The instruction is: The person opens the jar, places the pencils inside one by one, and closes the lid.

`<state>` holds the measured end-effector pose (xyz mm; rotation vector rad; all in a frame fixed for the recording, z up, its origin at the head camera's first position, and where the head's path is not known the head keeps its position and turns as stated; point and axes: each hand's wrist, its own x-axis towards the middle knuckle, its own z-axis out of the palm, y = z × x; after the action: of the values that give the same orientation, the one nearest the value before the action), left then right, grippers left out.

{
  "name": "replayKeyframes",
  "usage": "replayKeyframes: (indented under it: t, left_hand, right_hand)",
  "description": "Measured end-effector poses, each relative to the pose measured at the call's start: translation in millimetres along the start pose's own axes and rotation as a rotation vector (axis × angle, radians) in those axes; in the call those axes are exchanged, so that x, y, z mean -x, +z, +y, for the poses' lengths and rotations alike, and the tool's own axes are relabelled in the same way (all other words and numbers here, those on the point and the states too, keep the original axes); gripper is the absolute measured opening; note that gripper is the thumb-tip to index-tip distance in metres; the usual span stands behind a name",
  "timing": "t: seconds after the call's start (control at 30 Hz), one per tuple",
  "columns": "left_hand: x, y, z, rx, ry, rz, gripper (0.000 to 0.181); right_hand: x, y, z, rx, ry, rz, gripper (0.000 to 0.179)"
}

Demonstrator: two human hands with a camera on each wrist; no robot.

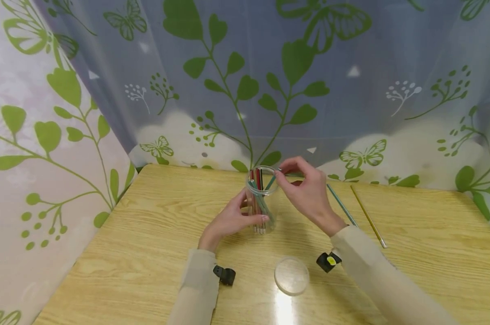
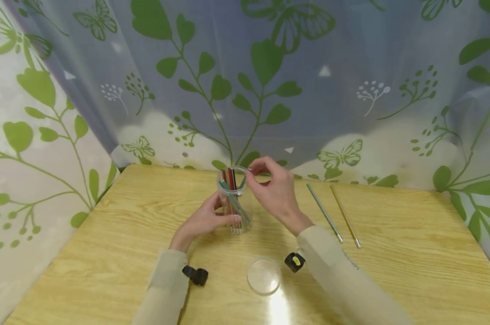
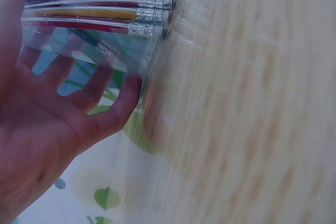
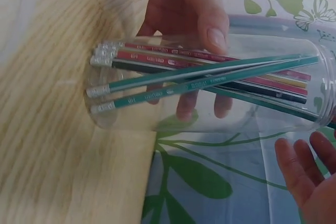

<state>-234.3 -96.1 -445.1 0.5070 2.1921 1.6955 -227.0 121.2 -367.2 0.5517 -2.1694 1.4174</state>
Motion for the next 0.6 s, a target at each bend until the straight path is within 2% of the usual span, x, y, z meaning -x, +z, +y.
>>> replayKeyframes:
  t: [0.13,0.37,0.6]
  left_hand:
    - [-0.2,-0.4,-0.5,-0.002,0.004,-0.004,0.087]
    - [-2.1,-1.0,-2.2,0.003,0.000,-0.007,0.088]
    - [-0.1,0.1,-0.5,0.004,-0.021,0.007,0.085]
  right_hand:
    - [1.1,1.7,1.4,-0.017,0.062,-0.029,0.005]
    - [0.2,-0.4,-0.5,-0.072,0.159,-0.096,0.008]
    - [-3.7,-6.9,-4.2,-0.222,0.395,-0.172,0.018]
